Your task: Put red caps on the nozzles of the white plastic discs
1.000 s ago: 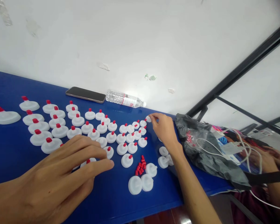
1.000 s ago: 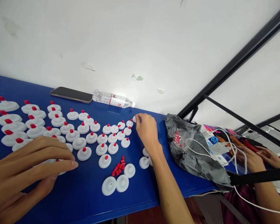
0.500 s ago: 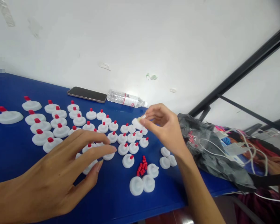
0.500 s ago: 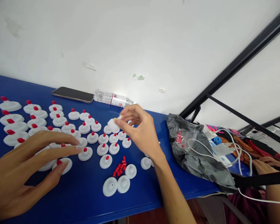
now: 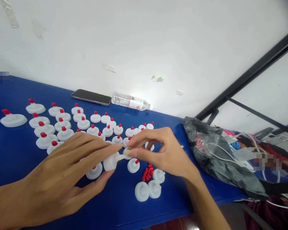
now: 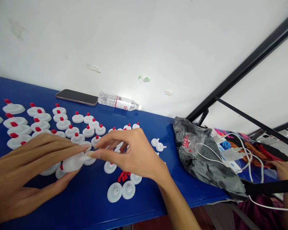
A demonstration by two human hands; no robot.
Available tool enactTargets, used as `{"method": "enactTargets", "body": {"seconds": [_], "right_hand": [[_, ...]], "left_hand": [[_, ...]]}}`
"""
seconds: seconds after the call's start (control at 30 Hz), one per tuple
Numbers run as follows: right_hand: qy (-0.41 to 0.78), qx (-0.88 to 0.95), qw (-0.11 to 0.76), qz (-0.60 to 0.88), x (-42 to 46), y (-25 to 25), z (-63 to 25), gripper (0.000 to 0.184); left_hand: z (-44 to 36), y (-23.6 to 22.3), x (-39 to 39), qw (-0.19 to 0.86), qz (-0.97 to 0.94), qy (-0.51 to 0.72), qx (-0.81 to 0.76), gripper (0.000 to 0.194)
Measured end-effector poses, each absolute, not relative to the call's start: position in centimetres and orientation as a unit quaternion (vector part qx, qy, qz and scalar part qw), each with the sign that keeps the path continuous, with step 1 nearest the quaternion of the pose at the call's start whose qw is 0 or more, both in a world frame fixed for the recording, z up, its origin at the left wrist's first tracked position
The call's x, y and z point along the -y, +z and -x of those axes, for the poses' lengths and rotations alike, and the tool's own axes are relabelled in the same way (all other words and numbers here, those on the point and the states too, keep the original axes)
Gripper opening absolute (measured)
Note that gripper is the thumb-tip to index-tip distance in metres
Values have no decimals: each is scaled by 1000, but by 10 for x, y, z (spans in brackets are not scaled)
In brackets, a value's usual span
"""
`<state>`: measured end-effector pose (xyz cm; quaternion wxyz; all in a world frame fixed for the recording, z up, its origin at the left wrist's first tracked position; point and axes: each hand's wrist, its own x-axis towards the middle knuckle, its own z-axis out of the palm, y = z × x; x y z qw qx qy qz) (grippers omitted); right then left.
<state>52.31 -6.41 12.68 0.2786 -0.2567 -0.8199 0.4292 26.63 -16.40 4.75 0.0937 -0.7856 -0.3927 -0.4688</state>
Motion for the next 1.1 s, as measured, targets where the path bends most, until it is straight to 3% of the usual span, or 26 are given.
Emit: {"method": "enactTargets", "body": {"seconds": [0.13,0.2,0.4,0.6,0.83,0.97,1.1], "right_hand": [[357,849,86,379,58,141,-548,10],[326,856,38,399,54,141,-557,9],[318,841,-2,437,51,134,-559,22],[316,834,-18,452,49,129,-559,28],[308,844,17,438,52,137,-558,22],[385,823,154,387,59,147,-553,10],[428,809,256,310,65,147,-540,9]], "left_hand": [[-266,48,162,78,779,-469,409,35],[-264,45,163,77,793,-454,400,33],[-271,26,172,64,805,-440,393,44],[-268,34,168,67,811,-433,387,40],[-261,49,162,76,792,-461,392,33],[-262,50,160,102,822,-414,378,36],[-265,52,161,87,786,-455,408,30]]}}
